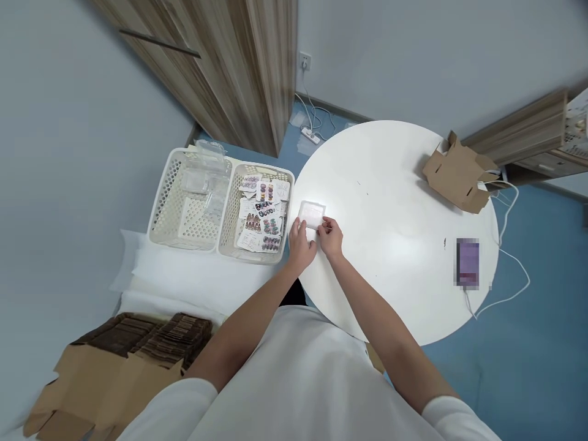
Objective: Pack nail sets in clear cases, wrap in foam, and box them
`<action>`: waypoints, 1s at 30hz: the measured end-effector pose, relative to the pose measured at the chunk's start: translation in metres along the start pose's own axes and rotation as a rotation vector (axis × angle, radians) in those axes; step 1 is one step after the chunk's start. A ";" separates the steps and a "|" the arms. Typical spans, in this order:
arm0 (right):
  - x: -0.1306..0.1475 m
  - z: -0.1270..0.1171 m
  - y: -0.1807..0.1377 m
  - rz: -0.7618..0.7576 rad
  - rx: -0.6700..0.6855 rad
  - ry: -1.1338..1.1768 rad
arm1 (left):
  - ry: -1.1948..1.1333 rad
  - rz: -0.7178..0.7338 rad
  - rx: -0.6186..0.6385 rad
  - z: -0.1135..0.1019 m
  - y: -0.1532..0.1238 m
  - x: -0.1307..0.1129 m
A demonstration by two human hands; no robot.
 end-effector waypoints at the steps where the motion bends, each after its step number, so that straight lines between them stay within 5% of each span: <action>1: 0.000 0.001 0.001 -0.002 -0.001 -0.003 | -0.002 0.005 0.001 0.000 0.001 0.000; 15: -0.008 -0.017 -0.027 -0.030 0.107 0.070 | -0.033 0.038 -0.033 0.012 -0.025 0.000; 24: -0.051 -0.057 -0.081 0.033 0.223 0.026 | 0.025 -0.012 -0.135 0.005 -0.104 -0.007; 30: -0.066 -0.058 -0.119 -0.027 0.352 0.030 | 0.040 -0.108 -0.074 0.014 -0.165 -0.007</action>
Point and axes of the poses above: each hand's wrist, its own y-axis towards the middle knuckle, its own z-axis out of the palm, x = y × z, the point moved 9 cm from there along y, towards the middle knuckle
